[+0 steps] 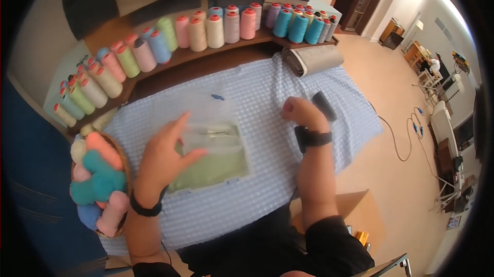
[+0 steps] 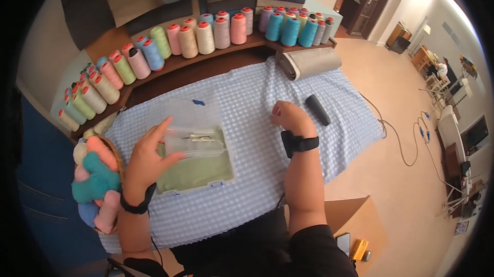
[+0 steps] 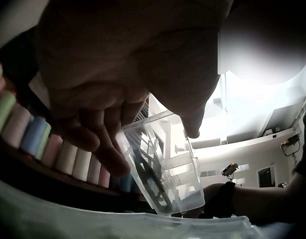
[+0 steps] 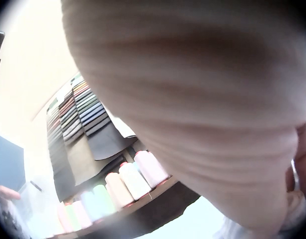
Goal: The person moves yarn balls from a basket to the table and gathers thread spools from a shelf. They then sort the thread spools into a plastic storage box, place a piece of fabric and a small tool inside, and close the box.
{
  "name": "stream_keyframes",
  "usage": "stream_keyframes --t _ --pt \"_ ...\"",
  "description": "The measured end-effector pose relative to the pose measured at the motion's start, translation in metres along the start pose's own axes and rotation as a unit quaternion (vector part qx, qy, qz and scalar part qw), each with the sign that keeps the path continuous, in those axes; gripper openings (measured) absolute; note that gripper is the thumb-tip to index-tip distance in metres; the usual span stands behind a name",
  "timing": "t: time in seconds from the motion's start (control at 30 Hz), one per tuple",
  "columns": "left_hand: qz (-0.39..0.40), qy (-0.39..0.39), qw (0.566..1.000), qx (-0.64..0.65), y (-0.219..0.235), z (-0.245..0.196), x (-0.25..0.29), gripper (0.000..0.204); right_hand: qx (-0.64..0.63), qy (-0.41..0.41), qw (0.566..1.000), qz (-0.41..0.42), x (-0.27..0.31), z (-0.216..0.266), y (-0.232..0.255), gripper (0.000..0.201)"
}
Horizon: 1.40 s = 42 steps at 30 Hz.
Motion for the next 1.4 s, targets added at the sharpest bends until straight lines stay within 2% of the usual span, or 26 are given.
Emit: stream_keyframes --t 0.13,0.23,0.27,0.37,0.4,0.5,0.6,0.7,0.73,0.83,0.93,1.03,1.13,1.33,1.4 --pt "-0.027 -0.036 0.999 0.007 0.003 -0.009 -0.002 0.089 -0.029 0.006 1.000 0.000 0.003 0.009 0.001 0.020" --pt "-0.046 -0.054 0.997 0.008 0.005 -0.008 -0.002 0.090 -0.038 0.033 0.994 -0.098 0.005 0.027 0.021 0.015" --pt "-0.051 -0.058 0.997 0.007 0.006 -0.008 -0.002 0.091 -0.049 0.070 0.987 -0.138 0.007 0.035 0.027 0.012" --pt "-0.073 -0.073 0.995 -0.014 0.009 -0.009 -0.002 0.091 -0.199 0.129 0.958 -0.160 0.020 0.071 0.044 0.017" --pt "-0.080 -0.081 0.993 -0.014 0.010 -0.010 -0.003 0.091 -0.197 0.129 0.962 -0.138 0.029 0.094 0.052 0.016" --pt "-0.104 -0.093 0.990 -0.017 0.017 -0.013 -0.003 0.089 -0.205 0.289 0.932 -0.070 0.051 0.166 0.070 0.018" --pt "-0.120 -0.091 0.988 -0.016 0.021 -0.011 -0.005 0.084 -0.214 0.409 0.887 0.004 0.072 0.231 0.080 0.020" --pt "-0.116 -0.087 0.989 -0.017 0.023 -0.003 -0.002 0.081 -0.207 0.405 0.882 0.124 0.074 0.255 0.057 0.020" --pt "-0.110 -0.081 0.990 -0.022 0.025 -0.001 -0.002 0.081 -0.203 0.406 0.881 0.134 0.071 0.258 0.048 0.021" --pt "-0.101 -0.059 0.993 -0.028 0.028 -0.004 0.002 0.077 -0.159 0.432 0.880 0.114 0.060 0.263 0.030 0.016" --pt "-0.110 -0.047 0.992 -0.030 0.032 -0.009 0.001 0.075 -0.185 0.409 0.883 0.137 0.059 0.263 0.025 0.015" --pt "-0.124 -0.047 0.990 -0.035 0.032 -0.009 0.007 0.078 -0.199 0.445 0.864 0.124 0.057 0.269 0.026 0.013" --pt "-0.142 -0.041 0.988 -0.049 0.031 -0.006 0.016 0.080 -0.214 0.421 0.866 0.167 0.059 0.273 0.017 0.013" --pt "-0.183 -0.019 0.982 -0.030 0.024 0.013 0.040 0.082 -0.210 0.469 0.848 0.129 0.060 0.281 0.006 0.015" --pt "-0.194 -0.015 0.981 -0.026 0.025 0.015 0.043 0.082 -0.212 0.460 0.854 0.118 0.061 0.283 0.001 0.014"
Point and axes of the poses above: each hand's wrist, its own x-axis away from the middle knuckle, its own y-axis out of the back of the hand, z = x × y, the point moved 7 cm from there along -x, towards the middle knuckle, and after that the axes turned 4 degrees about -z, right-handed, at the moved point
